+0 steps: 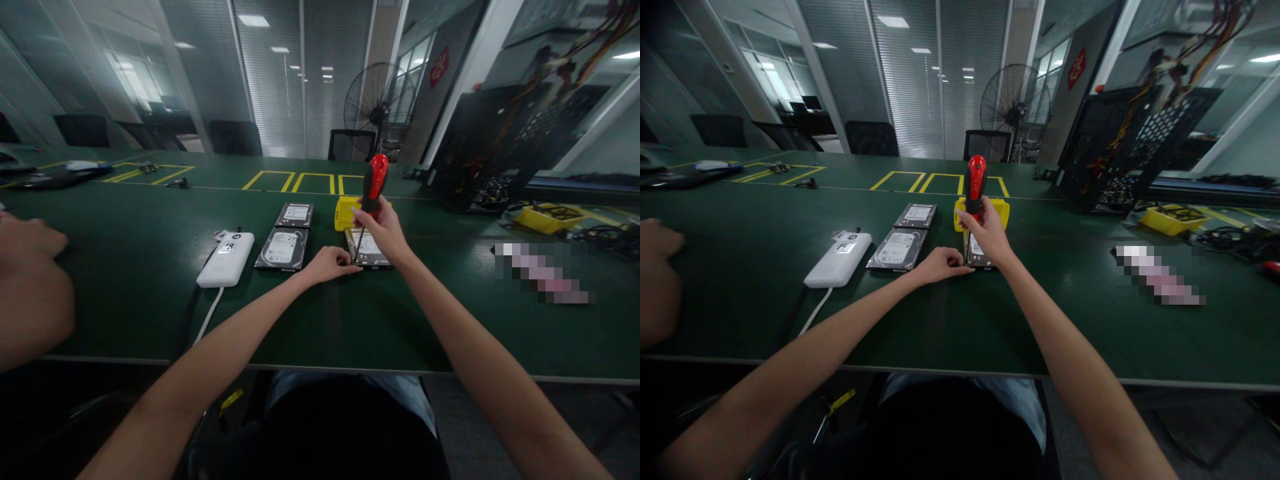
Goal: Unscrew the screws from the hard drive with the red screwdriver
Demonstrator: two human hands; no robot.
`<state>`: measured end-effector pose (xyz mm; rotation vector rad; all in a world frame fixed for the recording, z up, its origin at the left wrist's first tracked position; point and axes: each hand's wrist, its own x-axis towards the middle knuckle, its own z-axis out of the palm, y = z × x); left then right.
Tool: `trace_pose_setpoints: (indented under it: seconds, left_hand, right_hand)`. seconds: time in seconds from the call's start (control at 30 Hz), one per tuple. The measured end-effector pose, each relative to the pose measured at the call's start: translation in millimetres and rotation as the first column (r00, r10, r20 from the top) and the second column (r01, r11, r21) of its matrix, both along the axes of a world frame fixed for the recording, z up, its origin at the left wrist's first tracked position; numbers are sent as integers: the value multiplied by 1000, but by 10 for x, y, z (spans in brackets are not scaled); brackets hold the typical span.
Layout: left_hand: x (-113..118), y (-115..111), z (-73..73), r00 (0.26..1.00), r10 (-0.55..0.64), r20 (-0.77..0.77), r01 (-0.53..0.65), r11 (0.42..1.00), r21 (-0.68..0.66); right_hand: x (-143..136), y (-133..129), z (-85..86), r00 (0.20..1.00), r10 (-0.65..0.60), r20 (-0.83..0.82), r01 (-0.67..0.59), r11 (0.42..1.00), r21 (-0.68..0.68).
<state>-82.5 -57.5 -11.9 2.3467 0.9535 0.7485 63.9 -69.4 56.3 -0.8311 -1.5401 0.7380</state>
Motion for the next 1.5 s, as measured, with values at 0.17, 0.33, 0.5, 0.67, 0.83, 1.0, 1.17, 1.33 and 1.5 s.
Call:
trace_pose_setpoints:
  seconds: [0.17,0.33,0.5,0.67,0.83,1.0,1.17,1.33,1.5]
  left_hand:
    - [-5,-6,1,1000,-5,2,5,1000,-5]
    - [-7,-8,13,1000,1,-4,-1,1000,-15]
    - [-9,-3,13,1000,-8,-3,8,1000,-25]
    - [-6,1,8,1000,-13,-15,13,1000,-4]
    - [-3,-3,12,1000,-18,-12,18,1000,3]
    - [-1,-3,4,1000,-6,8,6,1000,-9]
    - [-4,-7,14,1000,-21,7,21,1000,-10]
    - [-7,-24,34,1000,-14,-7,14,1000,-19]
    - [-8,-11,19,1000,-24,9,24,1000,-7]
  right_hand:
    - [-15,-19,-2,996,63,-60,-64,998,-18]
    - [-9,-26,0,997,52,-59,-55,998,-43]
    - [15,-29,1,991,102,-83,-109,991,-78]
    - [24,-12,-10,984,153,-89,-157,986,-48]
    - [12,9,-12,984,139,-115,-142,990,-21]
    - [2,3,-7,992,56,-113,-58,998,-15]
    - [7,2,-15,995,41,-94,-43,999,-21]
    - [-3,-22,-3,998,48,-51,-50,998,-41]
    - [-5,-30,-4,995,70,-69,-73,997,-34]
